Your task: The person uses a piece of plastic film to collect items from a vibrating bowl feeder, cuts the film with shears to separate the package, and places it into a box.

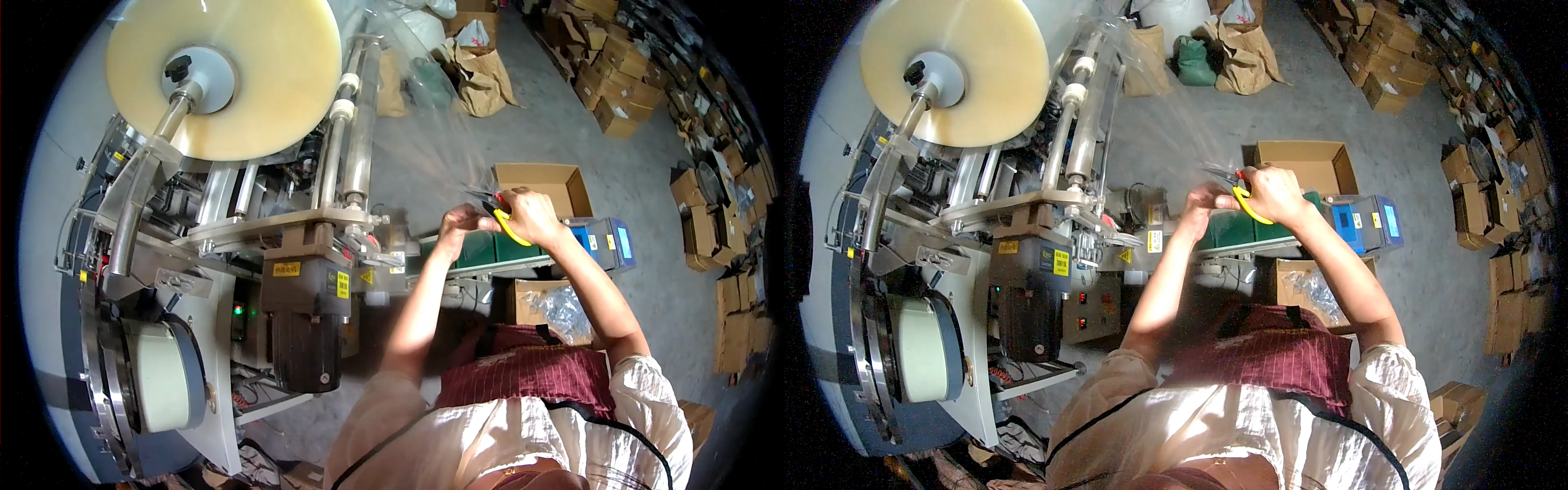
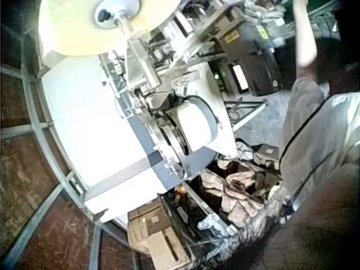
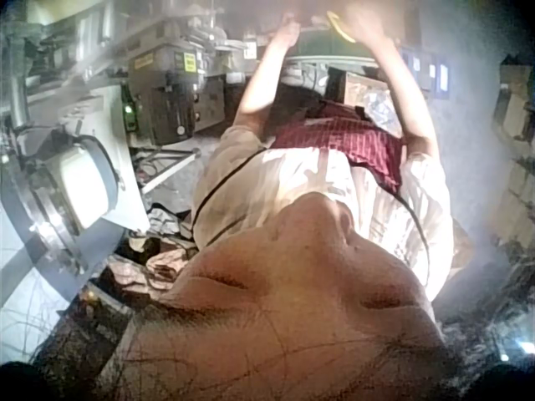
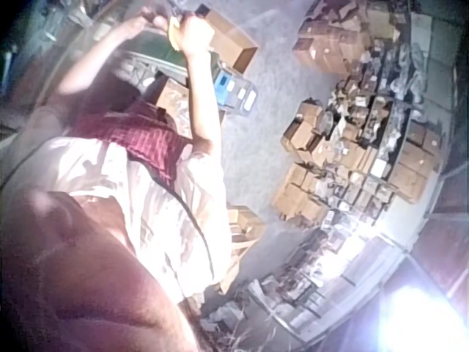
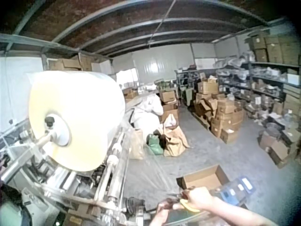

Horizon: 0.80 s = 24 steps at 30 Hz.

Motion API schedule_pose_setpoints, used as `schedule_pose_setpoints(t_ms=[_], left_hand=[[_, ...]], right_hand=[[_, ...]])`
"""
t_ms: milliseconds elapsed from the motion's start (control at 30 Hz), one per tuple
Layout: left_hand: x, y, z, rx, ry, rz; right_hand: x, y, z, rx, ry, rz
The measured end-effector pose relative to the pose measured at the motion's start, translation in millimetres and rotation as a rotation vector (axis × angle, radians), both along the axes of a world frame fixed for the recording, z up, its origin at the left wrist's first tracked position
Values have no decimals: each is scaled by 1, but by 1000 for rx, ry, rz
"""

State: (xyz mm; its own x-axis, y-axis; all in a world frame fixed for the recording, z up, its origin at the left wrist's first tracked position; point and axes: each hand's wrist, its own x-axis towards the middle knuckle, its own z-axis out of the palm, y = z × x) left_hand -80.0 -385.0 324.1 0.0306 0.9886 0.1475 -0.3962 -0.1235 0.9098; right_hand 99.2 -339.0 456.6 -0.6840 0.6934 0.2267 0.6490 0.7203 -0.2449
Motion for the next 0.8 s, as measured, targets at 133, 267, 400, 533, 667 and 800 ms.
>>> schedule_pose_setpoints(t_ms=[133, 267, 400, 533, 667, 800], left_hand=[[4, -1, 5, -27, -38, 44], [-3, 1, -8, 7, -60, 79], [-4, 3, -4, 31, -65, 18], [-5, -2, -4, -50, -22, 76], [3, -2, 7, -105, -33, 91], [2, -3, 2, -119, -104, 55]], right_hand=[[-9, 3, 1, 81, 72, 37], [-13, 8, -6, 120, 54, 81], [-10, 12, -15, 147, 121, 67], [-14, 9, 1, 136, 47, 80], [-22, 6, 12, 131, 0, 74], [-23, 7, 0, 192, 99, 78]])
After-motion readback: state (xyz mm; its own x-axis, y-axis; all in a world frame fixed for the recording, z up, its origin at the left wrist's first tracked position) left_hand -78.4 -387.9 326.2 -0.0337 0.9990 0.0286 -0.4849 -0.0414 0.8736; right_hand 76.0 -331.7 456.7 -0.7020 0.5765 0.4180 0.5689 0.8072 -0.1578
